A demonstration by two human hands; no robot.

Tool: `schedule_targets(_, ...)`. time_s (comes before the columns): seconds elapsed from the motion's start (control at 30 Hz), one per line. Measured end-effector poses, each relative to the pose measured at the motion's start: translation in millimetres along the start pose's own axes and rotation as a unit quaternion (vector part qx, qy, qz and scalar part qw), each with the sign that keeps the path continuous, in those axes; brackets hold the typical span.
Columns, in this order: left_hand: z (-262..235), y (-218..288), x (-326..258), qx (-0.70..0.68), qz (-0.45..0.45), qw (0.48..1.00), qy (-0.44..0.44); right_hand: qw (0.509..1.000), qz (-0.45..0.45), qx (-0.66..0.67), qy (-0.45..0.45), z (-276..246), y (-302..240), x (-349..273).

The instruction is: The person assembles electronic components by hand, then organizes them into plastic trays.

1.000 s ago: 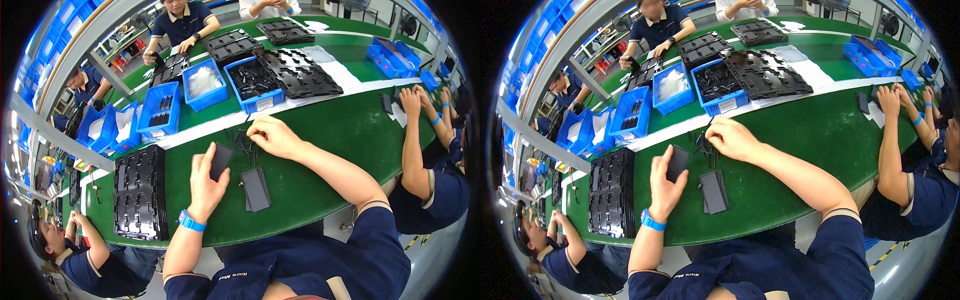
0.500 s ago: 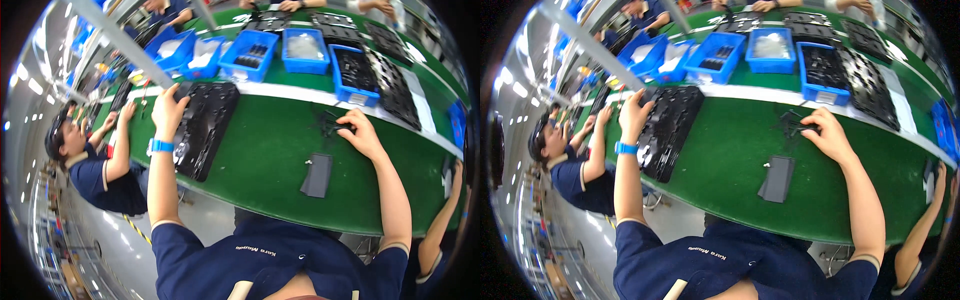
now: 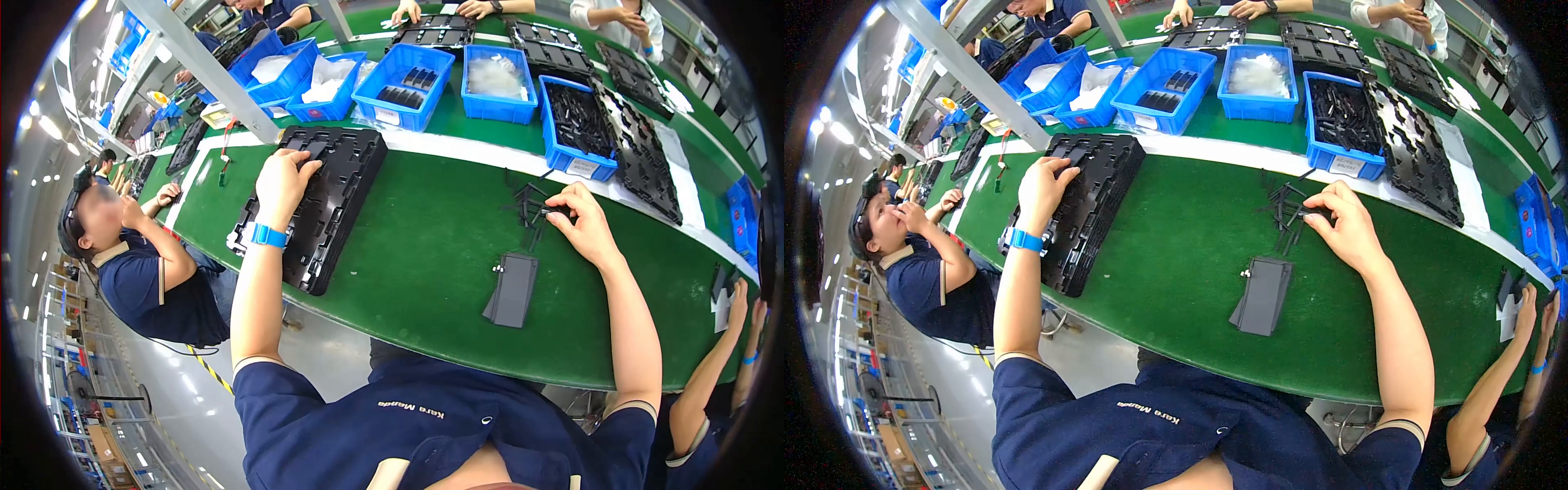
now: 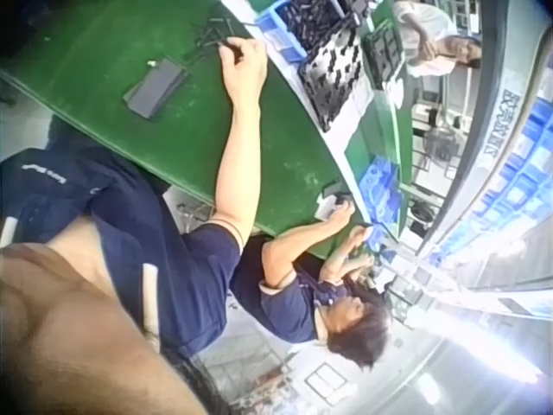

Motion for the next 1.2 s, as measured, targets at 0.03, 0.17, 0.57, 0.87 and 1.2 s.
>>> schedule_targets(0.03,1.1,-0.2,-0.5,0.032,0.026,0.999,0.020,1.000,0.000,-0.002,0.000,-0.5,-1.1,1.0)
schedule_targets(0.17,-0.1,8.3,-0.8,0.079,0.041,0.996,0.008,1.000,-0.004,0.010,0.011,-6.6,0.1,-3.8)
schedule_targets(0.57,-7.9,261.6,-137.7,-0.104,0.414,0.881,-0.207,1.000,-0.017,-0.017,0.005,0.8,0.6,-4.4)
schedule_targets(0.87,21.0,265.6,-147.1,-0.157,0.379,0.876,-0.254,1.000,0.011,-0.017,-0.004,-8.7,-4.5,-5.1)
schedule_targets(1.2,21.2,253.4,-132.2,-0.380,0.290,0.767,-0.427,0.987,0.110,-0.057,-0.101,-13.2,-5.6,-1.1)
Point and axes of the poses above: each hand's wrist, its own x-axis towards the middle knuckle, its own z-axis out of the palm, y = z × x, the point moved 6 cm from there along x, towards the middle knuckle, and after that the axes turned 6 degrees about -y, right-handed, at the moved point
